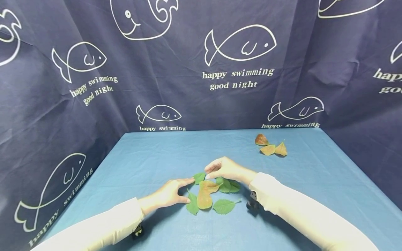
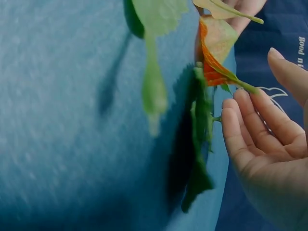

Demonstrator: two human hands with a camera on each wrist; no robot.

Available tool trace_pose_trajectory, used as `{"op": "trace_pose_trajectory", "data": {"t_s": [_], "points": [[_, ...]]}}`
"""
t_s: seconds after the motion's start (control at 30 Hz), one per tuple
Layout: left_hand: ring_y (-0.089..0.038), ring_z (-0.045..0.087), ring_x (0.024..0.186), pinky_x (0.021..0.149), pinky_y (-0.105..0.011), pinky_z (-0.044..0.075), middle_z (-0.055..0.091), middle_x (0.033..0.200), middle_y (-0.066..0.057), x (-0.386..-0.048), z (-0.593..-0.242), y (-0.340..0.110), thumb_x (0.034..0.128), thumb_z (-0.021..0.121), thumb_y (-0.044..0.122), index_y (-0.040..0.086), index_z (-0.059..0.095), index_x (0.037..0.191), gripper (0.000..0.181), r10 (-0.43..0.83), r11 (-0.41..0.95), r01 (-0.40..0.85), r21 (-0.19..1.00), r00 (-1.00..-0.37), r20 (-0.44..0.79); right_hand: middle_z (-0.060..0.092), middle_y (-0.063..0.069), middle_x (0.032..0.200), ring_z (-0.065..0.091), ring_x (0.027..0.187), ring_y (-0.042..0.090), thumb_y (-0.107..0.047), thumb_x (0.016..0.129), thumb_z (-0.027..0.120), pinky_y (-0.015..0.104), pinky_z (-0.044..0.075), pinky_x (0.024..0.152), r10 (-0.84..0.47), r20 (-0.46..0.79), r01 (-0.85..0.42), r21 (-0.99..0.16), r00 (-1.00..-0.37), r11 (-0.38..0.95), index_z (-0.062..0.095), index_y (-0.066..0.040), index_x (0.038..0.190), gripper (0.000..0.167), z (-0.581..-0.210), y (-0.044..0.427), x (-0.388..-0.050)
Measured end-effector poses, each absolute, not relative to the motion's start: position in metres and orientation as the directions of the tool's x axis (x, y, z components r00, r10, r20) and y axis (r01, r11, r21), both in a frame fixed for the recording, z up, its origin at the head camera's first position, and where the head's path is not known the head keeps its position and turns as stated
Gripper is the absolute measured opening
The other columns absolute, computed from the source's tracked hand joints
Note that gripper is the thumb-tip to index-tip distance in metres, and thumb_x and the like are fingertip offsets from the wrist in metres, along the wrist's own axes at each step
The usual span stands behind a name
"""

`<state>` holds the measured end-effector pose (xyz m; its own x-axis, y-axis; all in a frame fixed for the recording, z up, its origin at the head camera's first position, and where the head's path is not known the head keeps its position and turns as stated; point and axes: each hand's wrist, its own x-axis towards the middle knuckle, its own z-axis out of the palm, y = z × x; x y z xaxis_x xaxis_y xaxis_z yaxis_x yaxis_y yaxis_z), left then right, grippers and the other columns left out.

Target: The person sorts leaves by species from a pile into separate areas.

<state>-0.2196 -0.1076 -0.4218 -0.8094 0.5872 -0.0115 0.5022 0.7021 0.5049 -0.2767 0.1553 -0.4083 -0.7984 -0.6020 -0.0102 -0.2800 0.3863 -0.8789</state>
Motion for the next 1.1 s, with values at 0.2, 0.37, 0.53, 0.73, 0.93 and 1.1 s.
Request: {"op": "trace_pose_trajectory", "data": {"t_s": [0.2, 0.37, 0.53, 0.73, 0.93, 1.1], "points": [[-0.030, 0.048, 0.133, 0.111, -0.045, 0.040, 0.051, 0.144, -0.012, -0.219, -0.421, -0.108, 0.0800, 0.080, 0.020, 0.004, 0.051, 0.141, 0.069, 0.593, 0.701, 0.512, 0.497, -0.805, -0.006, 0.072, 0.019, 0.101, 0.065, 0.083, 0.011, -0.014, 0.084, 0.076, 0.022, 0.054, 0.073, -0.603, -0.025, -0.265, -0.883, -0.797, 0.387, 0.068, 0.007, 0.113, 0.037, -0.413, 0.149, -0.275], [-0.030, 0.048, 0.133, 0.110, -0.045, 0.041, 0.051, 0.144, -0.012, -0.218, -0.421, -0.108, 0.0806, 0.079, 0.021, 0.005, 0.050, 0.141, 0.069, 0.596, 0.697, 0.513, 0.501, -0.803, -0.008, 0.072, 0.021, 0.102, 0.066, 0.082, 0.012, -0.013, 0.081, 0.078, 0.020, 0.054, 0.071, -0.614, -0.027, -0.282, -0.872, -0.789, 0.401, 0.069, 0.007, 0.112, 0.038, -0.415, 0.144, -0.272], [-0.030, 0.048, 0.133, 0.110, -0.044, 0.040, 0.051, 0.144, -0.011, -0.217, -0.422, -0.108, 0.0803, 0.080, 0.021, 0.005, 0.051, 0.141, 0.069, 0.591, 0.702, 0.508, 0.499, -0.806, -0.011, 0.073, 0.018, 0.092, 0.064, 0.077, 0.013, -0.010, 0.078, 0.079, 0.019, 0.052, 0.065, -0.634, -0.024, -0.322, -0.847, -0.773, 0.424, 0.070, 0.006, 0.110, 0.037, -0.415, 0.142, -0.270], [-0.030, 0.049, 0.133, 0.110, -0.044, 0.041, 0.052, 0.144, -0.012, -0.218, -0.420, -0.107, 0.0796, 0.080, 0.021, 0.005, 0.051, 0.140, 0.069, 0.590, 0.704, 0.509, 0.495, -0.808, -0.008, 0.073, 0.012, 0.085, 0.062, 0.074, 0.011, -0.011, 0.077, 0.081, 0.020, 0.051, 0.063, -0.635, -0.010, -0.359, -0.818, -0.773, 0.450, 0.072, 0.003, 0.107, 0.034, -0.416, 0.141, -0.269], [-0.030, 0.048, 0.133, 0.111, -0.044, 0.040, 0.051, 0.144, -0.012, -0.218, -0.420, -0.107, 0.0803, 0.080, 0.021, 0.005, 0.051, 0.140, 0.069, 0.595, 0.701, 0.515, 0.492, -0.804, -0.005, 0.073, 0.011, 0.087, 0.064, 0.077, 0.014, -0.011, 0.078, 0.080, 0.021, 0.053, 0.066, -0.663, 0.002, -0.380, -0.820, -0.749, 0.427, 0.073, 0.002, 0.106, 0.033, -0.415, 0.140, -0.268], [-0.029, 0.047, 0.134, 0.111, -0.043, 0.040, 0.051, 0.145, -0.012, -0.218, -0.420, -0.107, 0.0807, 0.079, 0.021, 0.005, 0.051, 0.141, 0.068, 0.592, 0.700, 0.508, 0.501, -0.806, -0.009, 0.072, 0.012, 0.088, 0.063, 0.077, 0.015, -0.011, 0.079, 0.079, 0.021, 0.053, 0.066, -0.692, 0.012, -0.397, -0.826, -0.722, 0.400, 0.073, 0.002, 0.107, 0.031, -0.416, 0.138, -0.268]]}}
